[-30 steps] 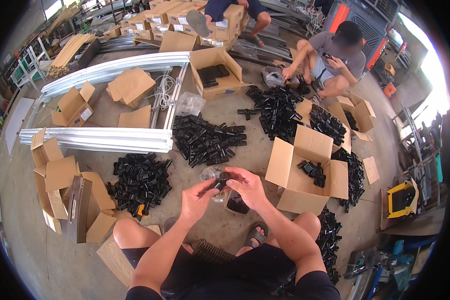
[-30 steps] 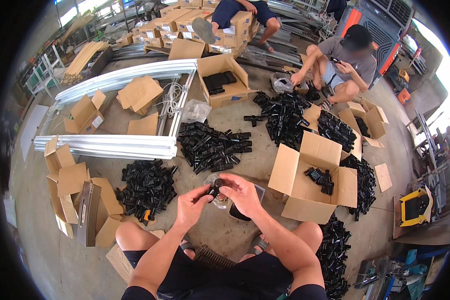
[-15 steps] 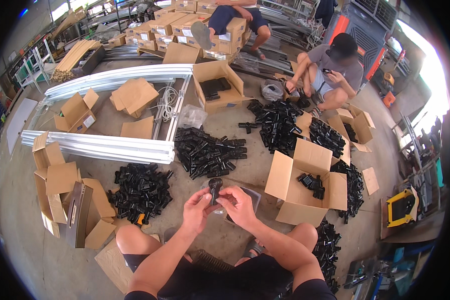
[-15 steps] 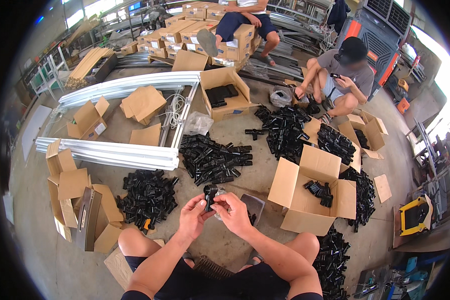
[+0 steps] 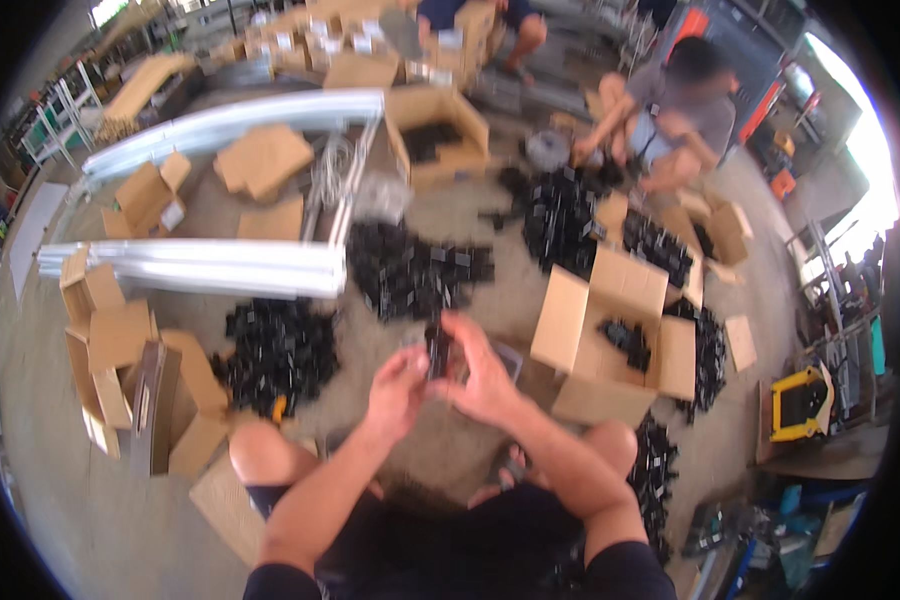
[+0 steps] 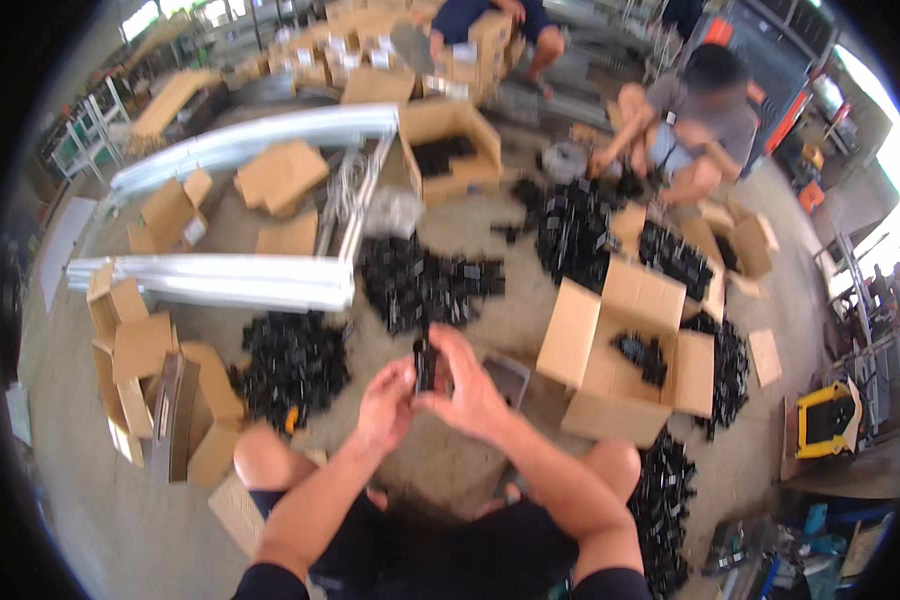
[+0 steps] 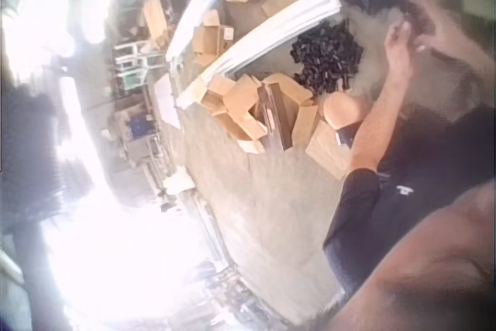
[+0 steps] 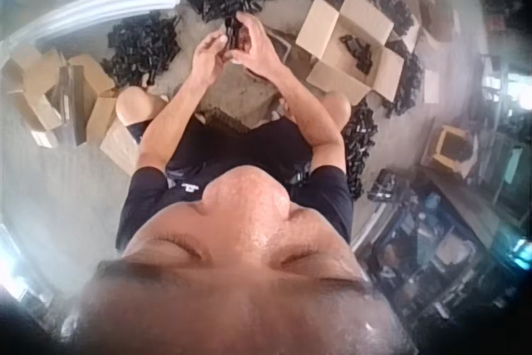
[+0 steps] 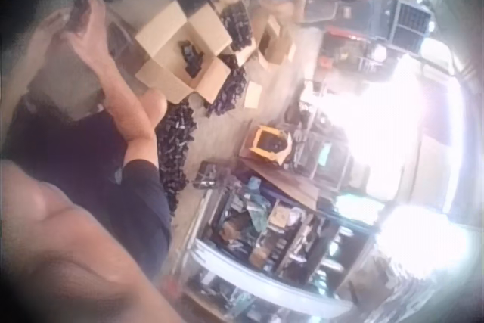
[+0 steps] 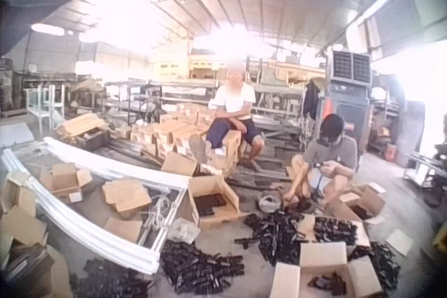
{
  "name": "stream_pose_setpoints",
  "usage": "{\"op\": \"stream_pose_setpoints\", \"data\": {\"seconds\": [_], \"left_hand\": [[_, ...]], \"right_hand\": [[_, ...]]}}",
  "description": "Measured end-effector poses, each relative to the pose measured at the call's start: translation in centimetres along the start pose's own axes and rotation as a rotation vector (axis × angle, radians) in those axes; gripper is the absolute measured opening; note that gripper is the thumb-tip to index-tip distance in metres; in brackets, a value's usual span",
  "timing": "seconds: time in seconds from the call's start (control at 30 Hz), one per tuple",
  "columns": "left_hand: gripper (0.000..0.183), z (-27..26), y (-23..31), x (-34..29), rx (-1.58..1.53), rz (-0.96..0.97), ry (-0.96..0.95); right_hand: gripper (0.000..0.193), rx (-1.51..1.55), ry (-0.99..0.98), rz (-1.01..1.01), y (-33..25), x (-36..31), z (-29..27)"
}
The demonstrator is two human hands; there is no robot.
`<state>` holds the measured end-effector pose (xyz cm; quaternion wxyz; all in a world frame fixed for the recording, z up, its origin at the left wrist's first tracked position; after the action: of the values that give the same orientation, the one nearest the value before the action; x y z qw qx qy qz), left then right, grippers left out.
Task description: The person picks up black plastic hardware components from a pile on the floor, fits them together by hand, and places them into a cardboard box.
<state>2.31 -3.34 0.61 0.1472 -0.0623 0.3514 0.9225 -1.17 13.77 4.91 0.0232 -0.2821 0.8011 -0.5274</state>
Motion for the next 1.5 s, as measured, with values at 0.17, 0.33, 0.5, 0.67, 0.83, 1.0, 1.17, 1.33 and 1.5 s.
{"op": "stream_pose_setpoints", "data": {"seconds": [0.17, 0.33, 0.5, 0.67, 0.83, 1.0, 1.17, 1.33, 1.5], "left_hand": [[0.030, 0.9, -0.2, 0.7, -0.098, -0.045, -0.094], [0.032, 1.3, 0.2, 0.0, -0.112, -0.044, -0.100], [0.033, 1.6, 0.4, 0.2, -0.135, 0.012, -0.161], [0.032, 1.3, 0.8, 0.4, -0.222, 0.033, -0.116], [0.031, 1.0, 0.5, 0.5, -0.160, 0.045, -0.115], [0.030, 1.9, 0.6, 0.1, -0.167, 0.056, -0.120], [0.031, 1.9, 0.8, 0.0, -0.158, 0.039, -0.158], [0.029, 1.6, 0.8, 0.2, -0.161, 0.025, -0.183], [0.025, 1.4, 0.8, 0.4, -0.146, 0.059, -0.215]], "right_hand": [[0.096, -0.094, 0.020, -0.019, -1.2, -0.2, -1.4], [0.093, -0.016, 0.000, 0.003, -1.3, 0.1, -1.2], [0.091, -0.088, 0.120, -0.189, -1.0, 0.3, -1.0], [0.095, -0.181, 0.227, -0.328, -0.3, 0.2, -1.6], [0.097, -0.225, 0.212, -0.369, -0.3, 0.2, -0.7], [0.098, -0.242, 0.196, -0.392, -0.6, 0.8, -0.7], [0.097, -0.268, 0.166, -0.385, -1.1, 1.2, -1.3], [0.096, -0.276, 0.148, -0.346, -0.9, 1.1, -1.4], [0.095, -0.232, 0.123, -0.287, -1.0, 1.0, -1.5]]}}
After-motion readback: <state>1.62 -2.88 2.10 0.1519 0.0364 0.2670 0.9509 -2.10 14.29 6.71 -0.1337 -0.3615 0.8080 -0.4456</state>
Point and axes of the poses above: each hand's wrist, its own x-axis towards the middle knuckle, its own z-axis out of the palm, y = z × x, the point moved 1 cm from there along x, towards the middle knuckle, and after that the axes turned 5 degrees about -y, right-handed, at the moved point
